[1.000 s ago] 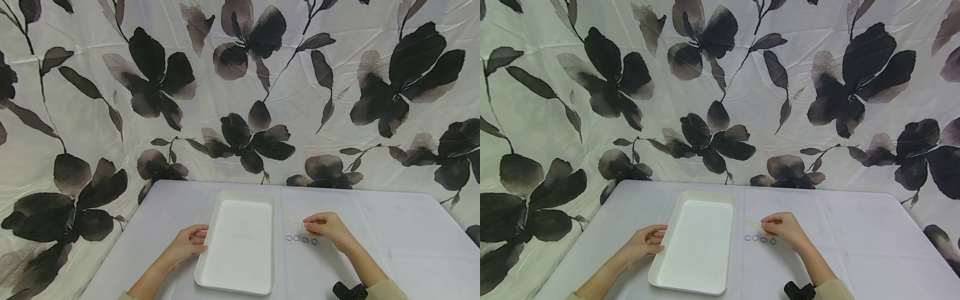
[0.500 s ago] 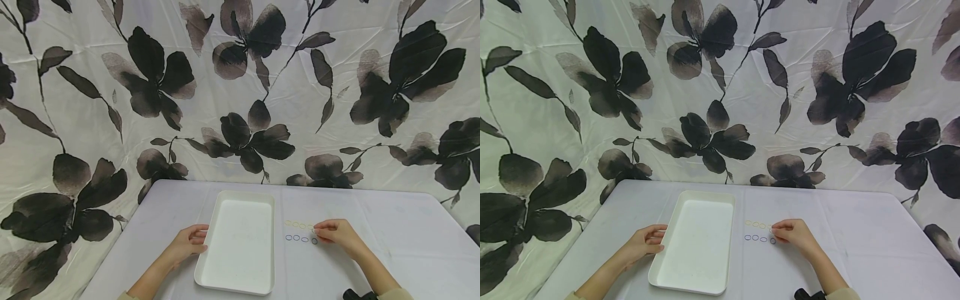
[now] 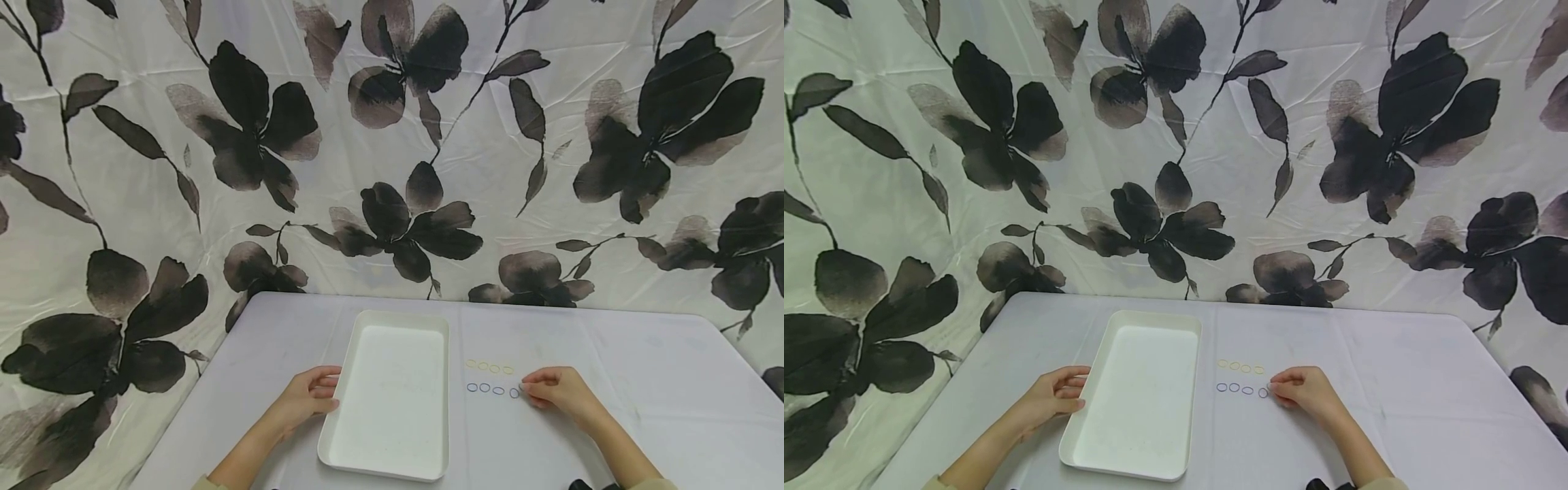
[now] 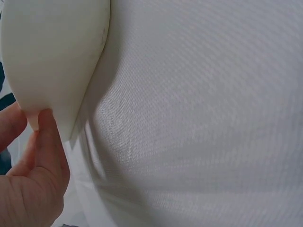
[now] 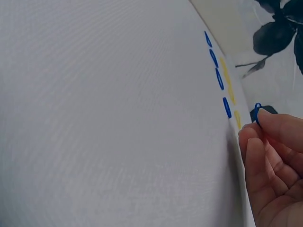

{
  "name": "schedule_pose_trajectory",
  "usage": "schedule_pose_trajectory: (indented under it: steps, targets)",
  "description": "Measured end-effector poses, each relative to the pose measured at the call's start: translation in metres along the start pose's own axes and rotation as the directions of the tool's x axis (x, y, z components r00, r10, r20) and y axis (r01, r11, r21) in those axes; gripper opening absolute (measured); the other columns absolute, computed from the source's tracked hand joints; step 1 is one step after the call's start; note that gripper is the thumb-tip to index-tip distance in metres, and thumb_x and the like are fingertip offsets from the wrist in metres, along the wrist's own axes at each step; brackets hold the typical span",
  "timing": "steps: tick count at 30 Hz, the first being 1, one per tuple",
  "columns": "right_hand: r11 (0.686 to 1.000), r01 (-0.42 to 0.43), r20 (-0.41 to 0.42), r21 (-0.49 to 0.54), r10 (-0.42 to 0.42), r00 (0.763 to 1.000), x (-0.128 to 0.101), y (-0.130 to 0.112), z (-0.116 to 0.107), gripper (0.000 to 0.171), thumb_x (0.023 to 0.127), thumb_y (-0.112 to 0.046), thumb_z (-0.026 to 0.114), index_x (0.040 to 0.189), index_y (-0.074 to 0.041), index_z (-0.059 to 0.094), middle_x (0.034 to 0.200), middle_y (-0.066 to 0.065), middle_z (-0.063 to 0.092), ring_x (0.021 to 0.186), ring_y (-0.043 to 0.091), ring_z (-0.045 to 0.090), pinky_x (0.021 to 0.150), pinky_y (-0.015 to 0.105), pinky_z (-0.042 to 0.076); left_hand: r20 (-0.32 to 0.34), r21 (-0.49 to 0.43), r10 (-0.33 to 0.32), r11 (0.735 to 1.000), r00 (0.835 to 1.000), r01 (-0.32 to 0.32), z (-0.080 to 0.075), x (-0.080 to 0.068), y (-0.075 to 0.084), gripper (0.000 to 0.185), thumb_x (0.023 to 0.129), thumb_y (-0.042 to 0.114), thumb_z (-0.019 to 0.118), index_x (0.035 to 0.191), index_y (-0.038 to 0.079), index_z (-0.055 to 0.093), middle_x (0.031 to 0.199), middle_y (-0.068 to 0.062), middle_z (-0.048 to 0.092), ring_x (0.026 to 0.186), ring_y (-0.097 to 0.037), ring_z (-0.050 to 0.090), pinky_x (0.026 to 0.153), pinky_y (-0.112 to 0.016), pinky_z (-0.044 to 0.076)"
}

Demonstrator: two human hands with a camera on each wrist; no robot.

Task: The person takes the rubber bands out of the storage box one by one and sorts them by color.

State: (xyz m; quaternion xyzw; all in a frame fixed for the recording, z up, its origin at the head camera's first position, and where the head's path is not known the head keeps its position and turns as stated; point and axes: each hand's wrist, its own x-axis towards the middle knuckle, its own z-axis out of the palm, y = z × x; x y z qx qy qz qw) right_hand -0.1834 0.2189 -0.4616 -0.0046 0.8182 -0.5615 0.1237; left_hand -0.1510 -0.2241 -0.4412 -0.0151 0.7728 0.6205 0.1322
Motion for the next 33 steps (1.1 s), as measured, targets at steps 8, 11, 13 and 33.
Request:
schedule_pose_trajectory:
  steps: [8,11,13,33]
  targets:
    - [0.999,-0.038,-0.027,-0.037,0.037,0.999,0.000,0.004,0.000,0.023,0.080,-0.010,0.071,0.092,0.009,0.068,0.071,0.004,0.067,0.061,0.010,0.058,0.056,0.022,0.052,0.011,-0.005,0.005,1.000,1.000,-0.005,-0.001,0.001,0.000,0.060,0.075,-0.010,0.066,0.130,-0.010,0.043,0.116,-0.022,0.053,0.100,-0.028,0.058,0.080,-0.034,0.053]
    - [0.997,-0.051,-0.046,-0.066,0.048,0.998,0.000,0.004,0.001,0.019,0.079,-0.009,0.071,0.089,0.007,0.068,0.068,0.004,0.065,0.059,0.012,0.057,0.054,0.022,0.050,0.023,-0.012,0.010,1.000,1.000,-0.010,-0.001,0.001,0.000,0.060,0.076,-0.010,0.066,0.131,-0.010,0.042,0.116,-0.023,0.053,0.101,-0.029,0.058,0.079,-0.034,0.053]
    - [0.994,-0.056,-0.052,-0.090,0.052,0.997,0.000,0.003,0.001,0.017,0.079,-0.008,0.072,0.088,0.006,0.069,0.066,0.003,0.064,0.059,0.012,0.056,0.053,0.022,0.050,0.027,-0.013,0.012,1.000,1.000,-0.012,-0.002,0.001,-0.001,0.060,0.076,-0.010,0.066,0.131,-0.010,0.042,0.117,-0.023,0.053,0.100,-0.029,0.058,0.079,-0.034,0.053]
    - [0.914,0.105,-0.104,-0.391,-0.157,0.982,-0.012,-0.007,-0.026,0.020,0.087,-0.015,0.063,0.098,0.000,0.069,0.084,0.013,0.066,0.075,0.024,0.060,0.063,0.033,0.050,-0.021,0.180,0.056,0.982,0.998,-0.051,-0.025,0.000,0.001,0.048,0.086,0.010,0.064,0.129,-0.005,0.047,0.114,-0.019,0.056,0.094,-0.023,0.059,0.073,-0.032,0.053]
